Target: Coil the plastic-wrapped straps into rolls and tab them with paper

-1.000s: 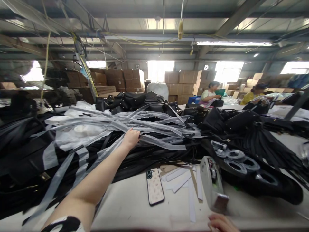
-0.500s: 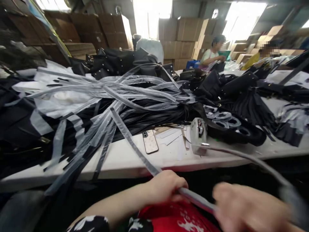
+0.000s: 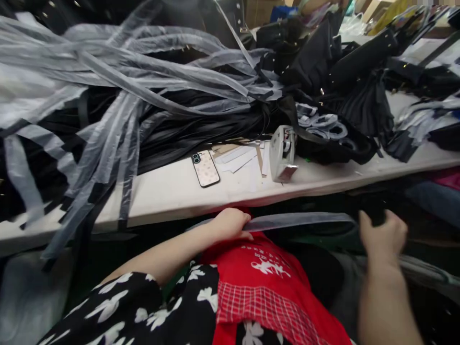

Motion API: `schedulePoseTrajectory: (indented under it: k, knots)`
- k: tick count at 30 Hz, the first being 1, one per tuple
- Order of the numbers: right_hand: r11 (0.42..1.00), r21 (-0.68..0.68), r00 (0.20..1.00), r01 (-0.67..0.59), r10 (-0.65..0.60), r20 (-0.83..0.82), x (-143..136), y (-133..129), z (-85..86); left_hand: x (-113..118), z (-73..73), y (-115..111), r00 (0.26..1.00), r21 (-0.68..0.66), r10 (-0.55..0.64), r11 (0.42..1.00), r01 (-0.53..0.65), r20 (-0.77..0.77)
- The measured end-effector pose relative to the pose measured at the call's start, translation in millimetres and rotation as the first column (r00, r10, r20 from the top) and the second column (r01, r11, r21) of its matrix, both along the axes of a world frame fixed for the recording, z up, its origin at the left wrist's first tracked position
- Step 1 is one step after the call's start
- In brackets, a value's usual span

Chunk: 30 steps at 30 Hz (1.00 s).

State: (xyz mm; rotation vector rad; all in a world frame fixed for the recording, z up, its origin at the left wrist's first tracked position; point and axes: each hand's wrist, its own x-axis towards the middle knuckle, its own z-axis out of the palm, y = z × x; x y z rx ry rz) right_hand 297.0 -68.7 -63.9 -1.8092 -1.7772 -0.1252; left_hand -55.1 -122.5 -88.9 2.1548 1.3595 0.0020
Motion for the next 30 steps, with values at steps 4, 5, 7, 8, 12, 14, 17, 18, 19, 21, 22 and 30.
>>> schedulePoseTrajectory:
  k: [4,5,7,8,12,14,17,18,19,21,22,30]
  knots:
    - [0.567,-0.384,0.685,-0.729,0.597,-0.419,-92,-15,-29.8,46,1.0,9,0.991,-0.026,-0.056,0.998,0.06,0.124]
    - [0.411,-0.449,0.607,-0.793,0.599,-0.523,-108,-18,-32.7,48,2.0,11,0.98,-0.068,-0.065,0.995,0.079,0.186]
    - [0.239,-0.535,0.569,-0.81,0.538,-0.621,-116,-16,-34.1,36,2.5,18,0.952,-0.222,-0.066,0.966,0.136,0.298]
    - [0.24,-0.571,0.604,-0.785,0.499,-0.621,-109,-12,-33.2,24,1.4,21,0.938,-0.335,-0.061,0.925,0.181,0.34]
    - [0.334,-0.68,0.751,-0.653,0.401,-0.524,-58,14,-26.2,-27,-10.4,29,0.849,-0.744,0.003,0.483,0.461,0.528]
    - [0.276,-0.711,0.75,-0.647,0.403,-0.525,-51,19,-23.2,-35,-16.4,29,0.82,-0.799,0.075,0.293,0.525,0.567]
    - [0.102,-0.72,0.676,-0.687,0.453,-0.581,-75,12,-20.3,-26,-20.4,29,0.782,-0.777,0.124,0.286,0.561,0.61]
    - [0.072,-0.713,0.651,-0.698,0.48,-0.589,-89,7,-20.0,-21,-20.4,29,0.77,-0.765,0.126,0.295,0.573,0.626]
    - [0.064,-0.704,0.632,-0.707,0.503,-0.589,-102,2,-20.0,-15,-20.0,29,0.761,-0.756,0.126,0.294,0.584,0.637]
    - [0.091,-0.685,0.618,-0.722,0.529,-0.581,-126,-7,-21.3,-4,-18.2,29,0.751,-0.748,0.132,0.3,0.592,0.647]
    - [0.109,-0.678,0.619,-0.727,0.533,-0.577,-135,-11,-22.3,1,-17.0,29,0.748,-0.742,0.138,0.328,0.584,0.65]
    - [0.076,-0.693,0.641,-0.717,0.461,-0.614,-137,-10,-23.9,1,-9.3,31,0.744,-0.765,0.29,0.475,0.434,0.602]
